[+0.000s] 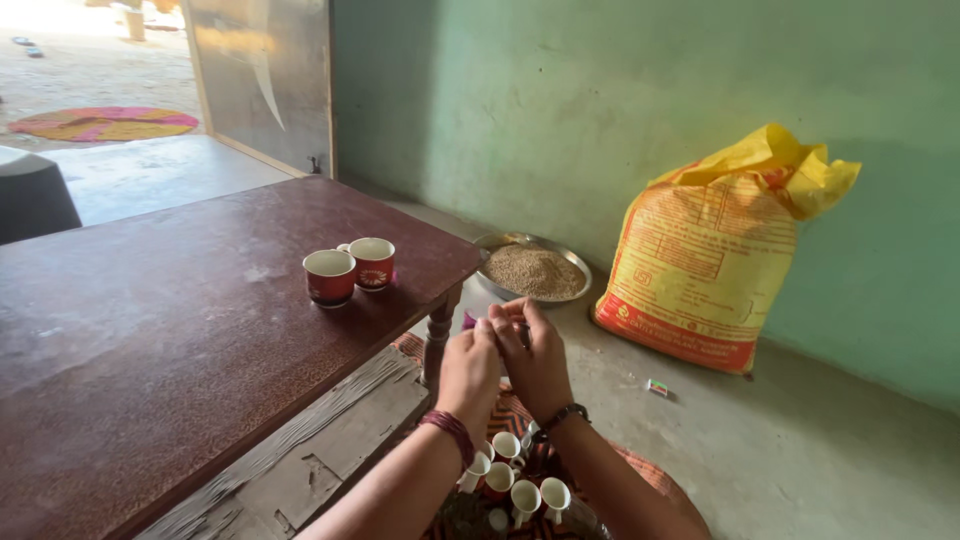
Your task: The person sits on a mat and repeatedly picks up red mugs and clear glasses from the floor, places them on a table, and wipes them with a purple cloth. The person arranges the items into groups on the table.
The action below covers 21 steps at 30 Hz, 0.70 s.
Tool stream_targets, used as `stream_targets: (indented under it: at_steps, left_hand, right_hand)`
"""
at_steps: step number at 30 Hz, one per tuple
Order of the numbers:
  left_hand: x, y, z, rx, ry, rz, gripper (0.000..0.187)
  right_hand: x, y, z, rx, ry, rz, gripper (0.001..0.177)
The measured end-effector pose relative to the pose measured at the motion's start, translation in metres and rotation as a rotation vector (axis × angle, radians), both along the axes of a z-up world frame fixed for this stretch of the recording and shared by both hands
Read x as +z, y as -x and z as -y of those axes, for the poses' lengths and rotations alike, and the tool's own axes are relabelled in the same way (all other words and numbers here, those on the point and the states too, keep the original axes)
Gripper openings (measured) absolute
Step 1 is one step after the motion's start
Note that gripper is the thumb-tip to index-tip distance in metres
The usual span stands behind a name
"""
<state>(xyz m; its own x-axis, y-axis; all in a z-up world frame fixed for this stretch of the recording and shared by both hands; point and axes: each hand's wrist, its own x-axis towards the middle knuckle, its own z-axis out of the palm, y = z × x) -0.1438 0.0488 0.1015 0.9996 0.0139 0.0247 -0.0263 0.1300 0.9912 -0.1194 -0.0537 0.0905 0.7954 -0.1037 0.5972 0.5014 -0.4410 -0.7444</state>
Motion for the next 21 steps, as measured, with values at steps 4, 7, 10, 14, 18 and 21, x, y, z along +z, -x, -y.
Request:
stream_targets:
  at_steps: [4, 7, 10, 14, 18, 21]
  left_hand:
    - [-0.004, 0.017, -0.019, 0.210, -0.537, 0.440, 0.030]
    - [0.005, 0.025, -0.067, 0.190, -0.913, 1.370, 0.025]
    - [0.013, 0.032, -0.069, 0.208, -0.691, 1.283, 0.030]
    - [0.027, 0.023, -0.031, 0.043, -0.017, 0.191, 0.036]
    - [0.030, 0.022, -0.030, 0.062, -0.181, 0.251, 0.035]
    - [0.022, 0.031, -0.059, 0.127, -0.615, 0.964, 0.030]
  right_hand:
    - [0.017, -0.007, -0.004, 0.434, -0.567, -0.388, 0.027]
    - [0.033, -0.011, 0.005, 0.550, -0.518, -0.648, 0.030]
    - [0.038, -0.012, 0.000, 0.472, -0.407, -0.549, 0.034]
    - [0.035, 0.000, -0.022, 0.001, 0.052, -0.123, 0.037]
    - [0.043, 0.011, -0.023, 0.215, -0.195, -0.179, 0.034]
    - [0.058, 0.010, -0.004, 0.484, -0.508, -0.610, 0.033]
